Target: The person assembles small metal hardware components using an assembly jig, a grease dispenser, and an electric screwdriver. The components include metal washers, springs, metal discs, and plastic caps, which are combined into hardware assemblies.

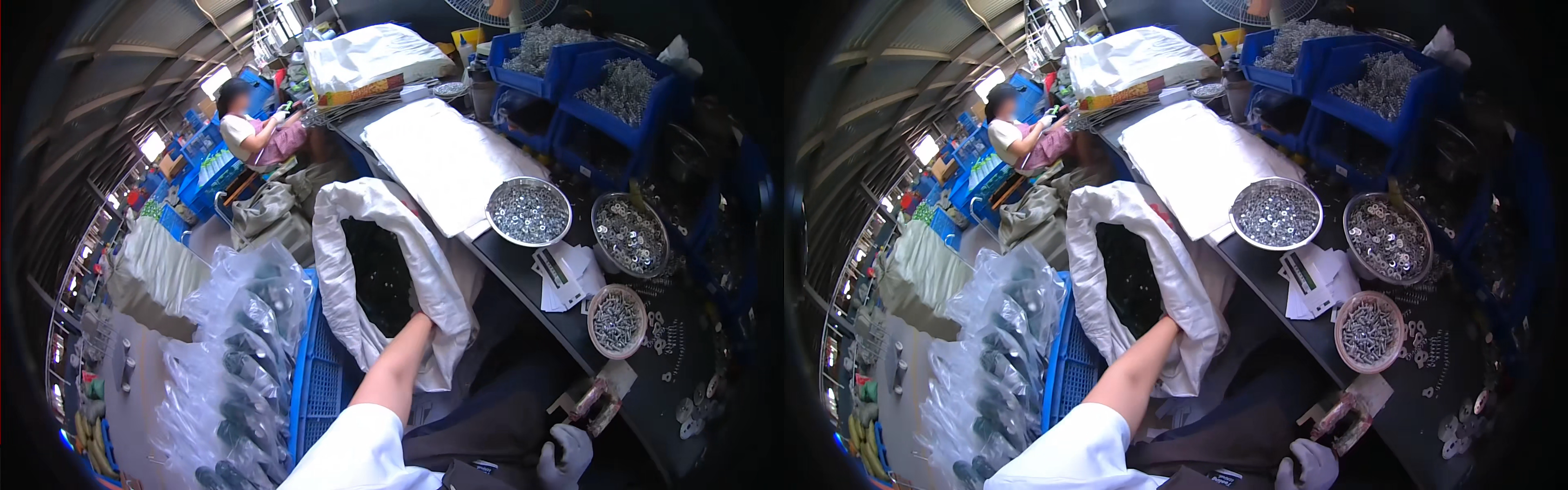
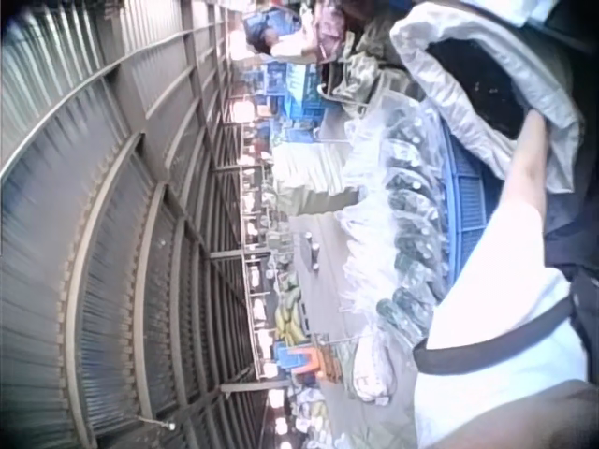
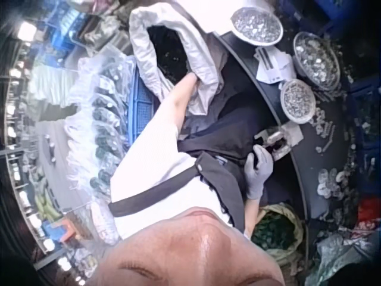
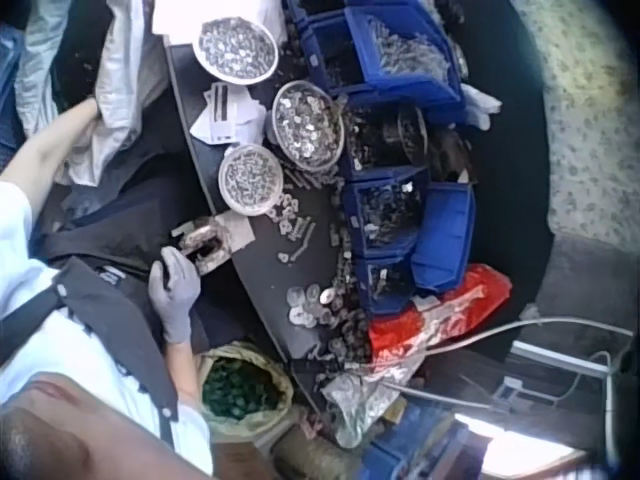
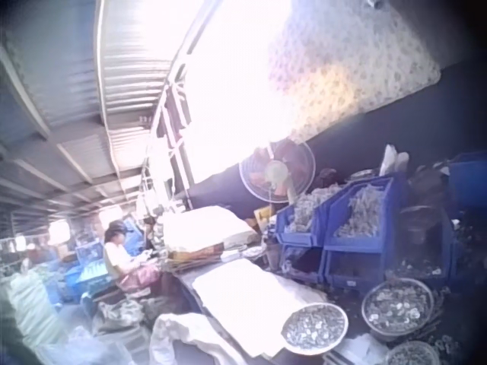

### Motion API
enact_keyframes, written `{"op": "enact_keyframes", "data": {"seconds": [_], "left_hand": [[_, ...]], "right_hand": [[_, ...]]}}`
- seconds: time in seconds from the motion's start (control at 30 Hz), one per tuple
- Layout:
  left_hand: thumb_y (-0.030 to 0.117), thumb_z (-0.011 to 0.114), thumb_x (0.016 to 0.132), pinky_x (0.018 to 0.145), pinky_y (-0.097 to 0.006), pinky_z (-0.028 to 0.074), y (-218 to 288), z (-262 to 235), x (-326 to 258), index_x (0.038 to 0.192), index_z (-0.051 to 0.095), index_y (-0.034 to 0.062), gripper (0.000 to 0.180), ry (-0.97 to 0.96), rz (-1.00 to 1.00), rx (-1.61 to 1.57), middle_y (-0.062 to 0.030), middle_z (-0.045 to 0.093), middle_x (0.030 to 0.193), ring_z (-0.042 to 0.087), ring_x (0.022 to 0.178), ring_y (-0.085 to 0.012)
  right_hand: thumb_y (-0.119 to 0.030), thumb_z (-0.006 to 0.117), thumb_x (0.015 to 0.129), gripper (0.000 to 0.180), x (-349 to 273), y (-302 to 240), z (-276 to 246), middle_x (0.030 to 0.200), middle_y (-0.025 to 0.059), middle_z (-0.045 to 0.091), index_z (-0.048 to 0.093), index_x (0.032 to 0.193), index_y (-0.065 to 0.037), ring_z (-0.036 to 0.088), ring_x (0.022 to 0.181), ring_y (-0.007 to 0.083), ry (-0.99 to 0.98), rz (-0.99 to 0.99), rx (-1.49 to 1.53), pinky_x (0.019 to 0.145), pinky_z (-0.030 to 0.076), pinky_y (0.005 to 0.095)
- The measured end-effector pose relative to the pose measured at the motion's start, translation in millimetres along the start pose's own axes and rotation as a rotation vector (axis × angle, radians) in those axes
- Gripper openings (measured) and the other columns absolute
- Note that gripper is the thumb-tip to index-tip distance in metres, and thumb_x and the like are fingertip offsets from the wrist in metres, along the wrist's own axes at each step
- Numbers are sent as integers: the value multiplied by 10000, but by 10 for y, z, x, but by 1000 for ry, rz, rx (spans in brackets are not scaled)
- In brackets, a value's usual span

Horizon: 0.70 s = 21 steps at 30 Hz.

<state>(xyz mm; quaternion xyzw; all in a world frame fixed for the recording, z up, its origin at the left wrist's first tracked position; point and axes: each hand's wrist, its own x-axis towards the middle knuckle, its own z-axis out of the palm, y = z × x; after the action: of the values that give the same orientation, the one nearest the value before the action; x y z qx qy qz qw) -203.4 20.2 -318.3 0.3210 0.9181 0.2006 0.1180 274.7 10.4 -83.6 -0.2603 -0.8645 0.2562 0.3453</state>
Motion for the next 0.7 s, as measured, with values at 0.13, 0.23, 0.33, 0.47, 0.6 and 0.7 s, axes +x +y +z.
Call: {"op": "enact_keyframes", "data": {"seconds": [0.13,0.23,0.33,0.47,0.6,0.7], "left_hand": [[504,551,892,1065,-331,337,-432,585,-40,1432,350,44,738,-235,190,-121,-175,426,1433,440,1283,-265],[476,556,904,1057,-320,344,-1183,455,-285,1403,386,44,682,-77,161,-495,-170,465,1404,460,1269,-243],[302,576,908,950,-370,433,337,-58,-783,1282,475,4,489,4,-184,-561,-226,577,1219,569,1119,-278],[217,585,904,794,-366,475,-379,-826,-1578,1218,506,-38,412,395,-136,-667,-189,578,1053,573,890,-258],[147,550,910,848,-291,468,650,-1548,-1913,1290,480,-41,430,64,35,-1189,-94,590,1105,570,971,-155],[74,573,888,816,-293,479,1038,-1793,-2003,1171,591,-19,298,-178,-40,-1125,-50,620,1016,575,894,-142]], "right_hand": [[-34,657,833,226,-91,54,52,1001,130,671,630,1058,-32,637,898,321,-7,105,-85,808,508,401],[-21,643,828,221,5,-24,98,1003,134,670,634,1048,-29,637,914,313,-22,81,62,819,507,391],[-6,646,797,242,107,-116,50,1006,134,668,639,1038,-26,635,927,314,-90,217,-125,826,503,393],[11,637,769,264,335,-395,67,1017,135,666,652,1030,-21,634,933,313,-174,87,83,825,501,386],[-83,720,729,416,415,-340,47,1123,155,626,606,1125,-26,594,1039,338,-289,31,111,910,468,408],[-174,714,695,403,655,-313,288,1040,157,660,643,1060,-17,634,940,330,-187,31,158,841,493,405]]}}
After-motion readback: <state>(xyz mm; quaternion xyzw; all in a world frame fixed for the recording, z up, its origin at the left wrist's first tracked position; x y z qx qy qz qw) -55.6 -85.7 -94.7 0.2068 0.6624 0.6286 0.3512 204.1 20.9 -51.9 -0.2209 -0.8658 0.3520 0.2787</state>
